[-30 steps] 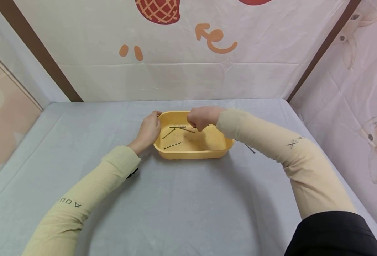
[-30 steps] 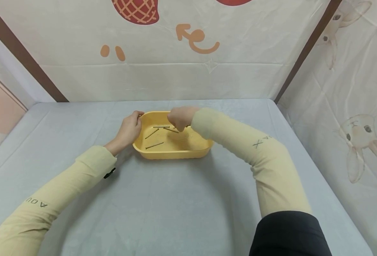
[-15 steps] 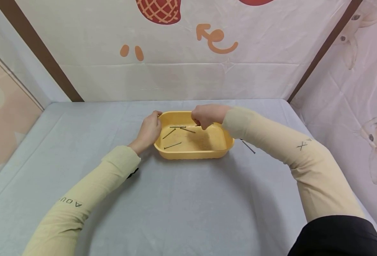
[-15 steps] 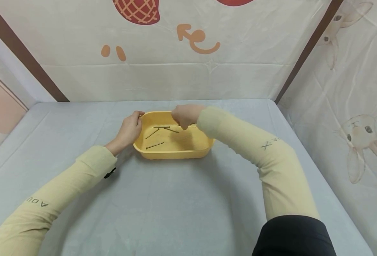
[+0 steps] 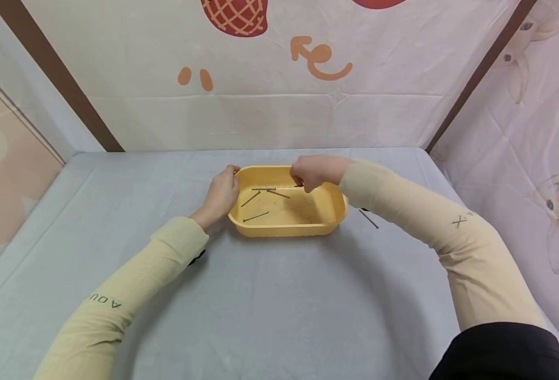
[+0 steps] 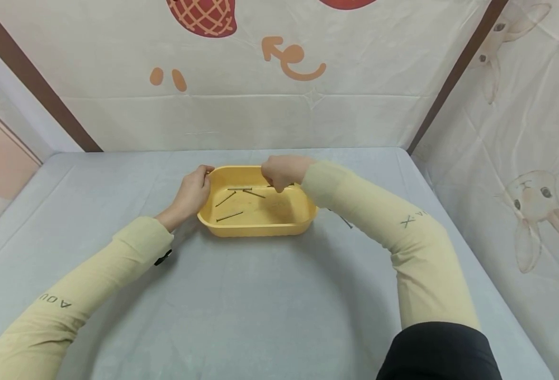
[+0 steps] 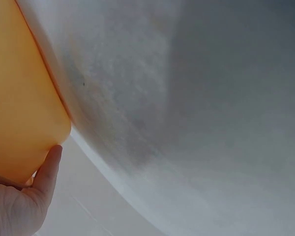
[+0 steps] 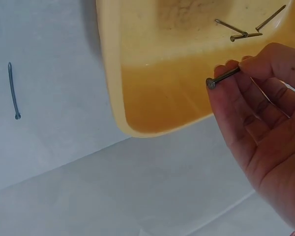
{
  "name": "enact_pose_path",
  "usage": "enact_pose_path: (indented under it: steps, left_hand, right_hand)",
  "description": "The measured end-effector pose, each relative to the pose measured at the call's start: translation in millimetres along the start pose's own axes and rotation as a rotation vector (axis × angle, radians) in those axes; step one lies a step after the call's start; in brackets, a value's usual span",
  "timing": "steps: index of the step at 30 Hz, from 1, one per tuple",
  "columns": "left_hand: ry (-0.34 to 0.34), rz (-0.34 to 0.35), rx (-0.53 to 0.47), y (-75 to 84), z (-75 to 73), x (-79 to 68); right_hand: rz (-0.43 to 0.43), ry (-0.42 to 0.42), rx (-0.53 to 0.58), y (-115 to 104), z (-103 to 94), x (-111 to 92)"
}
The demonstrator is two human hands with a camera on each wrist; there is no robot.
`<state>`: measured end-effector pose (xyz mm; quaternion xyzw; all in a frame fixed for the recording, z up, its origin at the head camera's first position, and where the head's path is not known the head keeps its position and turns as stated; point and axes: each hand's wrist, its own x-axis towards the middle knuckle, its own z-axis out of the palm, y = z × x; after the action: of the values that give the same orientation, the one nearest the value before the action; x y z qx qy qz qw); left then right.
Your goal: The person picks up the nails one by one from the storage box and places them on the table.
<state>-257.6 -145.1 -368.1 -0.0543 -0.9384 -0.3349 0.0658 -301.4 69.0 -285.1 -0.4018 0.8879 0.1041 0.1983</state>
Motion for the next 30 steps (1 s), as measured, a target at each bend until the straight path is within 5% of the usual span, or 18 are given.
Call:
enact_pose_path:
  steps: [30]
  left_hand:
    - [0.001, -0.009, 0.003, 1.0, 0.2, 0.0]
  right_hand:
    - [-0.001, 0.164, 0.236, 24, 5.0, -29]
